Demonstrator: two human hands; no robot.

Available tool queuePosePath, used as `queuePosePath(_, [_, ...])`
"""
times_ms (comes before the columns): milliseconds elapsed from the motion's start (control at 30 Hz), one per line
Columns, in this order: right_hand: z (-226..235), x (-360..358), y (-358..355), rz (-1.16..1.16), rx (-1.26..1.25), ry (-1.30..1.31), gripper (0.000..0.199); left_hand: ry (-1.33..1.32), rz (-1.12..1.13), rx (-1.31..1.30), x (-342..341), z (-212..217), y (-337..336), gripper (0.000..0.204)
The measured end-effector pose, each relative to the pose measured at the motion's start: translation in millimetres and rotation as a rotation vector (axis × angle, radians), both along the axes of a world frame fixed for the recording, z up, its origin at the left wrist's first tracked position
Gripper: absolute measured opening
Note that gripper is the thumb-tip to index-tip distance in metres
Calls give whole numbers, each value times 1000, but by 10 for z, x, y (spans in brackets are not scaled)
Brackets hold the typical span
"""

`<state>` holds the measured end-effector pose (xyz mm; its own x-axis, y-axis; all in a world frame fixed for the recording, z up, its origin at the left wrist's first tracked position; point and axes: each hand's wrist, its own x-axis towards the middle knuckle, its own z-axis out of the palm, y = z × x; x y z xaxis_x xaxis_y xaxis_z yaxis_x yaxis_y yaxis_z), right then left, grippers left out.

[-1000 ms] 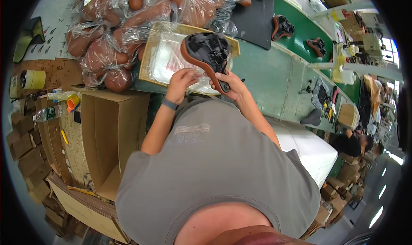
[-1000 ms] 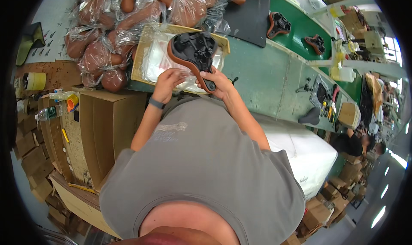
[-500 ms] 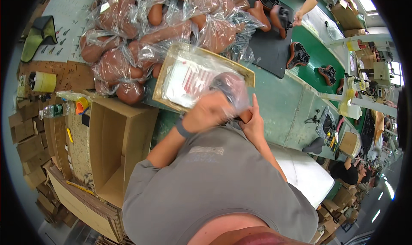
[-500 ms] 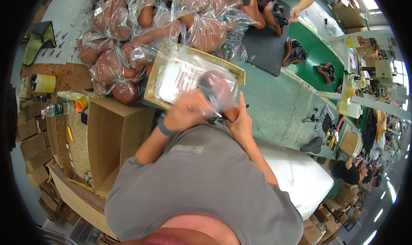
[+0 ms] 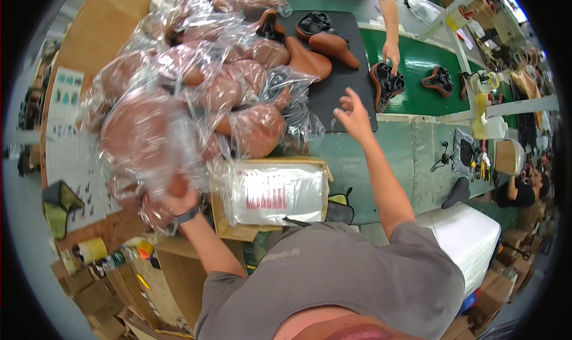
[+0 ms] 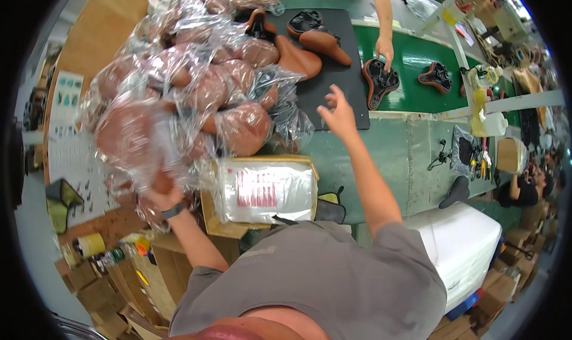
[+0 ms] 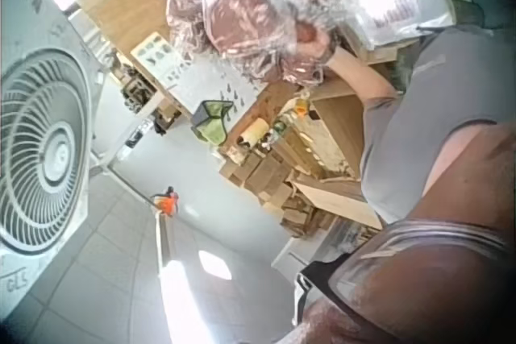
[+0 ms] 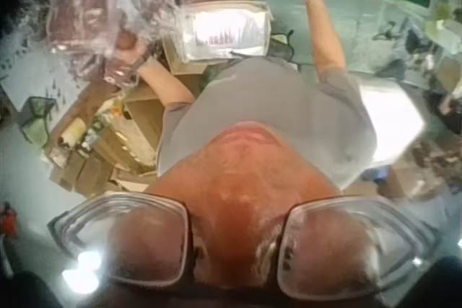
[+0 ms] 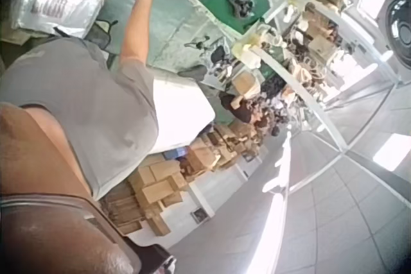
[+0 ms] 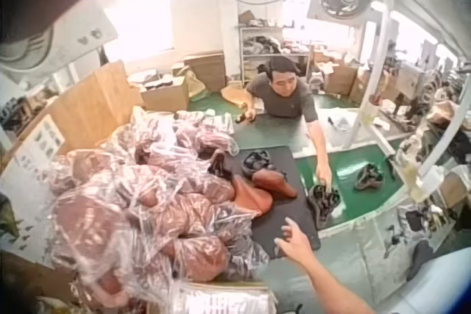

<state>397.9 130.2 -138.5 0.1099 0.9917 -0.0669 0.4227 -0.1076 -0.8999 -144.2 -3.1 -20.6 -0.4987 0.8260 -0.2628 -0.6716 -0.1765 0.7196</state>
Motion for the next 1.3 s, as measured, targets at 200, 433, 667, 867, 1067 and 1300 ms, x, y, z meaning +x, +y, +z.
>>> queuePosePath(200, [-1180, 1043, 2045, -244, 22, -538, 126, 1061, 555, -650, -1441, -95, 740, 65])
queuePosePath(433, [-1495, 1163, 2856, -152, -241, -670, 130, 2022, 340, -1173, -1497, 14, 1077, 72])
queuePosePath(667, [-1487, 1080, 1699, -104, 136, -197, 63, 1889, 51, -157, 2462, -279, 2435, 68])
queuePosePath(867, [-779, 2242, -352, 133, -819, 394, 52, 2530, -880, 297, 4362, -1772, 3423, 86])
queuePosePath(1067, [-289, 2443, 646, 448, -455, -403, 60, 2769, -882, 267, 4449, -2520, 3775, 64])
queuePosePath(1300, [-1598, 1695, 3917, 44, 197, -537, 103, 1992, -1319, 946, 4687, -1759, 2627, 71])
